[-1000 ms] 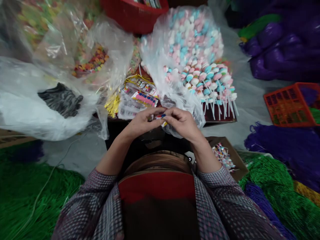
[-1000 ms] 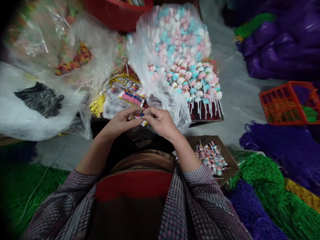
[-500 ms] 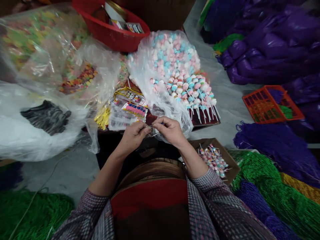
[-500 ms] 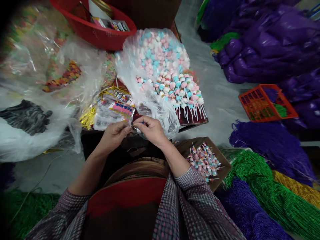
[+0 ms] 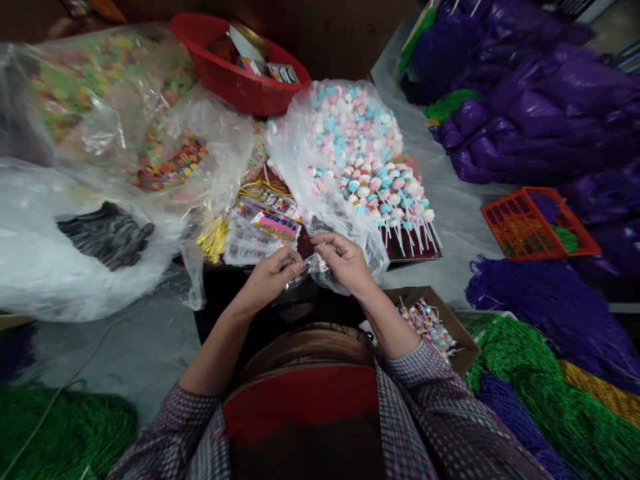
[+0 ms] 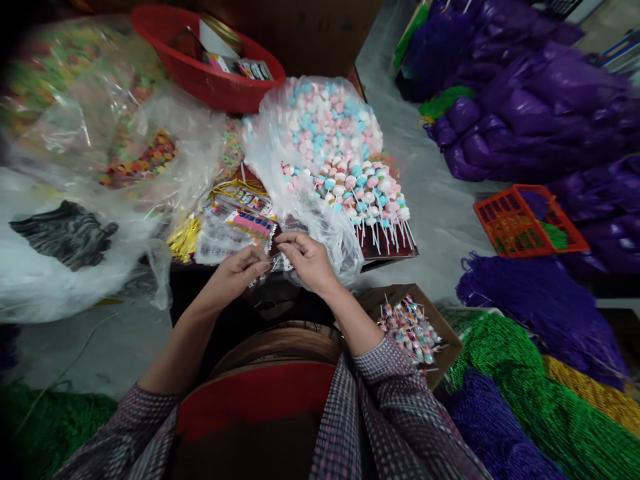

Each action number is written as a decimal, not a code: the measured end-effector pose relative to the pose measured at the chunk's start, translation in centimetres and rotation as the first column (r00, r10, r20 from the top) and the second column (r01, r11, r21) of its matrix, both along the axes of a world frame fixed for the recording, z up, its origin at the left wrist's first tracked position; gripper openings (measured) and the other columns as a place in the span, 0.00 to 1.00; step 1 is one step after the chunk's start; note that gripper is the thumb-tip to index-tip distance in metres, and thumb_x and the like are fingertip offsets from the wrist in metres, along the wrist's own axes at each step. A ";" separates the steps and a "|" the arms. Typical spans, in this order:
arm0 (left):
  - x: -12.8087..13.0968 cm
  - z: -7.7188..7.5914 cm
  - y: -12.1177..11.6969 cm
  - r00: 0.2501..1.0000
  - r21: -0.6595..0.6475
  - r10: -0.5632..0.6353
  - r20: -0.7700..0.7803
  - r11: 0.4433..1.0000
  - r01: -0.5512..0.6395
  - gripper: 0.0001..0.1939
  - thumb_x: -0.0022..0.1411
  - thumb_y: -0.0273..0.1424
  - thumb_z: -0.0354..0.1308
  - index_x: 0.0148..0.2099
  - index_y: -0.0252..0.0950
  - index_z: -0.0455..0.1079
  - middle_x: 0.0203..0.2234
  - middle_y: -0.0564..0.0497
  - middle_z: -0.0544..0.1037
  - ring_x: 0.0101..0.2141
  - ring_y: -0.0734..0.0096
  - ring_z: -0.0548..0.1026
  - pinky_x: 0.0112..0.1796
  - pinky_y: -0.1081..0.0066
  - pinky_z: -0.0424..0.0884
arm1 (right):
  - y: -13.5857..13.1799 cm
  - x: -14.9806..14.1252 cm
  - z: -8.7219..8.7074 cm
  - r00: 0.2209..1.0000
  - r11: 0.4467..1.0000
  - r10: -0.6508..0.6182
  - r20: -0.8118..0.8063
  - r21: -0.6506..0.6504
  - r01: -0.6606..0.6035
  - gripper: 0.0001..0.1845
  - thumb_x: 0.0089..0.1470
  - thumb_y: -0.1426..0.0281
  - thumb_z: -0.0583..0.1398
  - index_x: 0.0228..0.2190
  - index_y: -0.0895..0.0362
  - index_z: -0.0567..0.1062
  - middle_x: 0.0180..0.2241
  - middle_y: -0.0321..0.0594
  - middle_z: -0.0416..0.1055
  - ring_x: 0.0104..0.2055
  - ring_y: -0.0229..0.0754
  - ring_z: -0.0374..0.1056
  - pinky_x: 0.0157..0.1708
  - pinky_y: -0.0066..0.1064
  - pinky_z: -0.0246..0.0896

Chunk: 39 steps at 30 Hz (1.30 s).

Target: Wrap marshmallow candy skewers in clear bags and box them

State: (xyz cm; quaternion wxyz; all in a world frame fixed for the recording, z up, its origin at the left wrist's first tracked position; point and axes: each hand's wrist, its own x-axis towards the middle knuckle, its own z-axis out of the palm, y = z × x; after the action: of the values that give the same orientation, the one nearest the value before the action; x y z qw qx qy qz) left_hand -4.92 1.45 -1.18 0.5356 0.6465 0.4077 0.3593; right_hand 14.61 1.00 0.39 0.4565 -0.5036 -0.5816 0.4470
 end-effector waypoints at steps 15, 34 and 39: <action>-0.5 -1.7 0.5 0.936 0.157 0.350 0.038 0.923 -0.352 0.13 0.64 0.42 0.60 0.37 0.38 0.78 0.30 0.52 0.82 0.32 0.70 0.76 0.37 0.70 0.71 | 12.4 4.8 2.3 0.245 0.921 -0.088 0.965 -0.015 0.389 0.24 0.65 0.66 0.55 0.51 0.70 0.81 0.50 0.69 0.79 0.56 0.60 0.75 0.50 0.40 0.66; -1.8 -2.2 2.3 0.766 -0.154 0.493 0.412 0.866 -0.475 0.20 0.49 0.48 0.74 0.34 0.39 0.75 0.30 0.55 0.77 0.34 0.73 0.73 0.40 0.71 0.72 | 3.1 5.9 -0.2 0.939 0.948 -0.311 0.146 0.113 0.297 0.15 0.52 0.55 0.66 0.31 0.55 0.81 0.26 0.35 0.77 0.33 0.41 0.72 0.42 0.36 0.68; -2.9 -2.0 2.5 0.829 -0.039 0.441 0.343 0.889 -0.457 0.17 0.56 0.48 0.70 0.34 0.40 0.74 0.31 0.53 0.76 0.36 0.71 0.73 0.43 0.69 0.71 | 1.4 6.4 -0.1 0.938 0.953 -0.264 0.225 0.207 0.219 0.12 0.54 0.58 0.66 0.31 0.53 0.83 0.32 0.39 0.82 0.37 0.45 0.77 0.45 0.40 0.71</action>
State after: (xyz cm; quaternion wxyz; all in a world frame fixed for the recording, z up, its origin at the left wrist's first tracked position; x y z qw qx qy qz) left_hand -7.84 4.00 -3.17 0.4842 0.4717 0.4403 0.5909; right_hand 21.01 2.36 0.28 0.4743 -0.5808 -0.6057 0.2661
